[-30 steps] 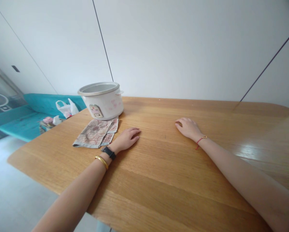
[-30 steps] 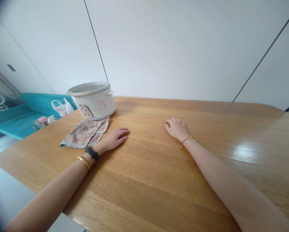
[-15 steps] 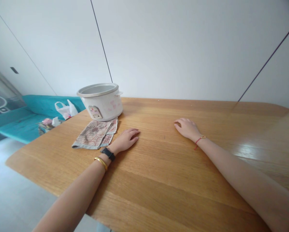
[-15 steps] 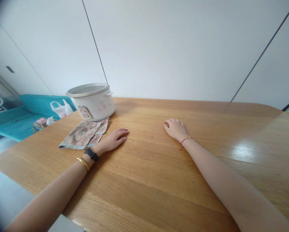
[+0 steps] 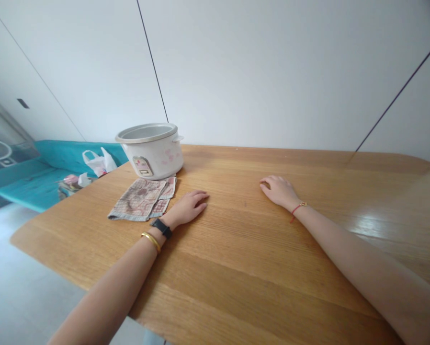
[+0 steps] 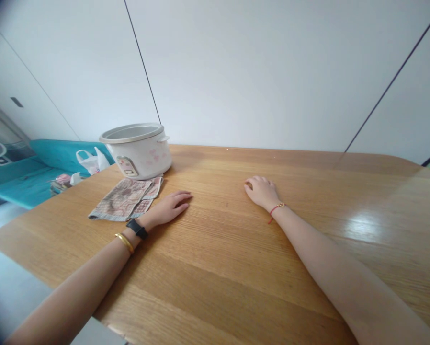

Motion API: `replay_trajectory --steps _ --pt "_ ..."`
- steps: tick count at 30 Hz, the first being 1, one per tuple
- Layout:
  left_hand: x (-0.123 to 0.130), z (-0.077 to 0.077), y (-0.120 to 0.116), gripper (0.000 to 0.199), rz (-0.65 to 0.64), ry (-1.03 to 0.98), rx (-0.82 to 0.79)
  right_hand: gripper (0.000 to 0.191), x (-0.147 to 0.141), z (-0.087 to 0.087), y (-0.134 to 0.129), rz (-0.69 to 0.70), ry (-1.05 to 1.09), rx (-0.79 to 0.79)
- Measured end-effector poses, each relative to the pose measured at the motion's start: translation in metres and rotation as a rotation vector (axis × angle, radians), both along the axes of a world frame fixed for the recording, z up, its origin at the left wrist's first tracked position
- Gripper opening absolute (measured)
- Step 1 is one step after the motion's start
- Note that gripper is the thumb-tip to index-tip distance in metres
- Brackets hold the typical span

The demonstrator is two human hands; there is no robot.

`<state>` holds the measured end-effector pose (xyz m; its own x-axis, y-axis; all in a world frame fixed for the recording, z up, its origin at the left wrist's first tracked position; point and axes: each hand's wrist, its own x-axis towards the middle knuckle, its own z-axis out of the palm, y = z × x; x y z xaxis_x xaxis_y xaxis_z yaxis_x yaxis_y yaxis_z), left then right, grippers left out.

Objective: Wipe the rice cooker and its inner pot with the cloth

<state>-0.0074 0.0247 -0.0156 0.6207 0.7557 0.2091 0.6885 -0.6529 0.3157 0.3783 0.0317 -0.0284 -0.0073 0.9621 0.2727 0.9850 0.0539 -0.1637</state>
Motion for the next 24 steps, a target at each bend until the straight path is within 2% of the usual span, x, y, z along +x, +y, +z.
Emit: replay_trajectory --steps 24 --pt "-0.0004 0.0001 0.0003 0.045 -0.013 -0.009 0.002 0.029 0.0008 -0.0005 0.0007 -0.004 -0.013 -0.001"
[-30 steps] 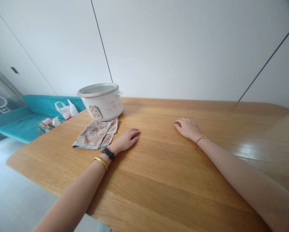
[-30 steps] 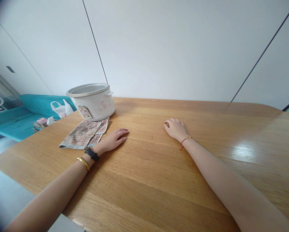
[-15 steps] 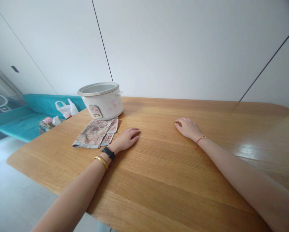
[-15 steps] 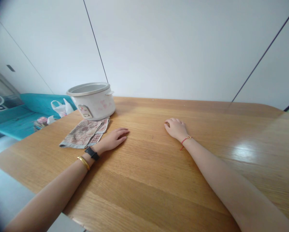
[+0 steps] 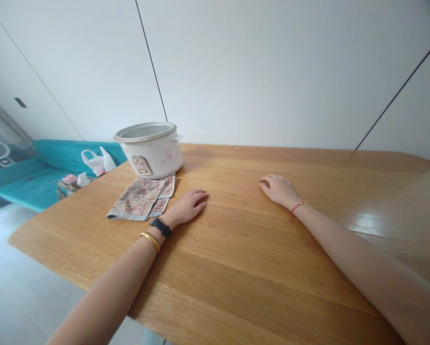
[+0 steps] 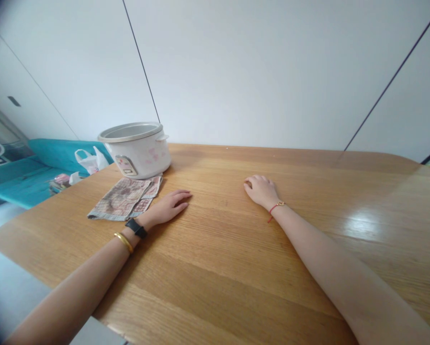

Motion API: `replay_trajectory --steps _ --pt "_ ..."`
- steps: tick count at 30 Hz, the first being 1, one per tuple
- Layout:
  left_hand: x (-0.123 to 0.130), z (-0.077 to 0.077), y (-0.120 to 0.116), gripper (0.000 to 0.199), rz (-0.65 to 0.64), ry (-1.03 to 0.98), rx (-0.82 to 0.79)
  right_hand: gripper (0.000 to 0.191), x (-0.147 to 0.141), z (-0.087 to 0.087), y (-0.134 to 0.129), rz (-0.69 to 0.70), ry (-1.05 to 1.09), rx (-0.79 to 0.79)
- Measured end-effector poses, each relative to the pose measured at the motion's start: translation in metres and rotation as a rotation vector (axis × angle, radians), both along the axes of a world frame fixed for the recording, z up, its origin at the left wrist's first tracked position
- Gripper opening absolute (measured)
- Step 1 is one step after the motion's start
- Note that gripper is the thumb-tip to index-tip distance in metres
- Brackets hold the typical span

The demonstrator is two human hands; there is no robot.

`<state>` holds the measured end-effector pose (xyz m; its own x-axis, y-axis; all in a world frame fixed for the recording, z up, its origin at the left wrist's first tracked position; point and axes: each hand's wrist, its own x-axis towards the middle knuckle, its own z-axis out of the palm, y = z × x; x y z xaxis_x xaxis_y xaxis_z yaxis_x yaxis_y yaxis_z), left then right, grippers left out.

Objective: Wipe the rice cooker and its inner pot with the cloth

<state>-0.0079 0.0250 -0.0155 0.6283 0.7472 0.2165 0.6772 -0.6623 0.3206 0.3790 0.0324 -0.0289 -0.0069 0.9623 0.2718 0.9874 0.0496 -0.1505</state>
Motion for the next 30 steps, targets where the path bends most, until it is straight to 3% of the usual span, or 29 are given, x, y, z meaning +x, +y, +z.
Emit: replay_trajectory --steps 22,24,26,28,30 --pt "0.002 0.0 -0.003 0.044 -0.006 0.021 0.003 0.03 -0.001 0.001 -0.001 -0.002 -0.004 0.004" --pt "0.001 0.009 -0.005 0.045 -0.002 0.035 0.052 0.03 -0.002 0.002 -0.002 0.0 -0.008 -0.002" --pt "-0.008 0.027 -0.003 0.048 0.078 0.03 0.203 0.03 -0.003 0.003 -0.003 0.005 -0.013 -0.01" --pt "-0.026 0.053 0.005 0.055 0.277 -0.035 0.414 0.03 -0.004 0.003 -0.003 0.005 -0.017 -0.006" --pt "-0.054 0.085 0.021 0.076 0.521 -0.168 0.54 0.03 -0.005 0.003 -0.004 0.004 -0.02 0.005"
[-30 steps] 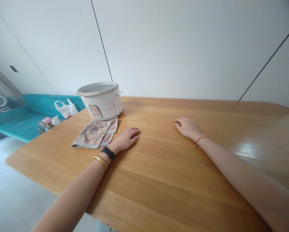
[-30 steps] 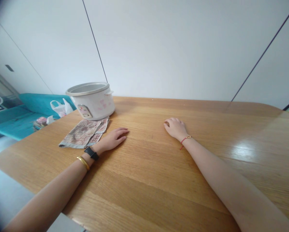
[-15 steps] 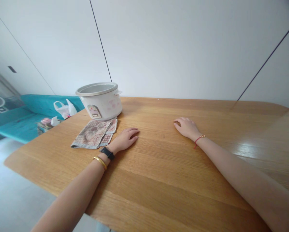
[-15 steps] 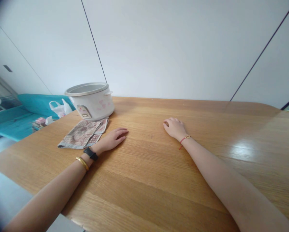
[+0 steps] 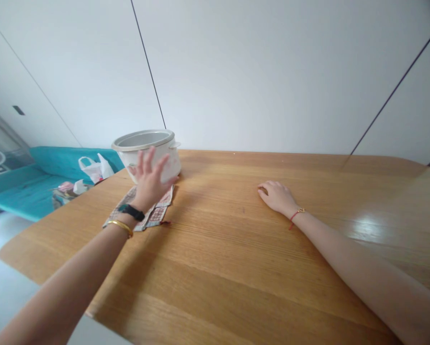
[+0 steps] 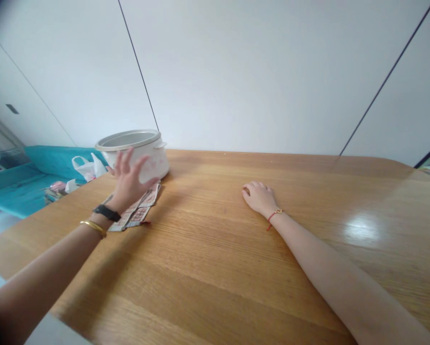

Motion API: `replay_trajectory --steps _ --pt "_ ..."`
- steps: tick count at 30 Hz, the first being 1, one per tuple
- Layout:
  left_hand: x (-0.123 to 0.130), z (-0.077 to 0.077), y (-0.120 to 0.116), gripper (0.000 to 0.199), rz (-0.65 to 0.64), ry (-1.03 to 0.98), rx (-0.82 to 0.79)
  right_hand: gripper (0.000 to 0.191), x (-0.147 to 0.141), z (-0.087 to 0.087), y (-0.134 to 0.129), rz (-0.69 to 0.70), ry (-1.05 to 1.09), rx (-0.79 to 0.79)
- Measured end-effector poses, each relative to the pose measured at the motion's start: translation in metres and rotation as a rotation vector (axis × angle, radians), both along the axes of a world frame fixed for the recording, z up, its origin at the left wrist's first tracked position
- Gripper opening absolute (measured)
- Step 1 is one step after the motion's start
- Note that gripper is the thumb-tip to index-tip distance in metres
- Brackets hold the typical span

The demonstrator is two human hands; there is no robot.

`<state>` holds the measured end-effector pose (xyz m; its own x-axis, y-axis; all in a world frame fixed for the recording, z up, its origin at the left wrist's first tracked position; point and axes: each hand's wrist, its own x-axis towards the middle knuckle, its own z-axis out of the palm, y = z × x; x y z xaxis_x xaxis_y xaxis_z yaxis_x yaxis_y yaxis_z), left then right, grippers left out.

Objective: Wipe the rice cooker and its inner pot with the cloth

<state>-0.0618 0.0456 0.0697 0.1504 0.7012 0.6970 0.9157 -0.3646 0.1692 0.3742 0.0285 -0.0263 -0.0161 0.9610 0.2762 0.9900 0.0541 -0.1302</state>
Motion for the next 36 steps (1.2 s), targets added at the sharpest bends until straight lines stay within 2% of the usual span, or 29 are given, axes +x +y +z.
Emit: replay_trajectory --steps 2,3,5,7,9,11,14,20,31,36 --pt "-0.033 0.031 0.021 0.104 0.155 -0.167 0.028 0.029 -0.001 0.0 -0.001 0.0 -0.001 0.006" --pt "-0.05 0.044 0.033 0.11 0.185 -0.215 -0.008 0.029 -0.001 0.0 -0.001 0.0 0.0 0.008" --pt "-0.079 0.064 0.054 0.103 0.2 -0.211 -0.181 0.029 -0.001 0.0 -0.002 0.001 0.002 0.008" --pt "-0.096 0.076 0.07 0.093 0.232 -0.106 -0.298 0.029 -0.002 0.001 -0.002 0.002 -0.001 0.007" --pt "-0.101 0.081 0.077 0.086 0.263 0.004 -0.328 0.029 -0.004 0.001 -0.002 -0.001 -0.01 0.007" --pt "-0.094 0.082 0.075 0.071 0.281 0.077 -0.312 0.029 -0.005 0.001 -0.001 -0.01 -0.023 0.011" --pt "-0.068 0.082 0.064 0.05 0.304 0.112 -0.298 0.03 -0.008 0.002 0.0 -0.021 -0.04 0.015" --pt "0.01 0.082 0.051 0.055 0.341 0.138 -0.3 0.031 -0.009 0.003 -0.001 -0.021 -0.037 0.006" --pt "0.162 0.076 0.043 0.05 0.126 0.12 -0.247 0.03 -0.011 0.006 -0.003 -0.025 -0.018 -0.008" --pt "0.206 0.074 0.035 0.05 0.086 0.118 -0.247 0.03 -0.011 0.007 -0.003 -0.029 -0.013 -0.016"
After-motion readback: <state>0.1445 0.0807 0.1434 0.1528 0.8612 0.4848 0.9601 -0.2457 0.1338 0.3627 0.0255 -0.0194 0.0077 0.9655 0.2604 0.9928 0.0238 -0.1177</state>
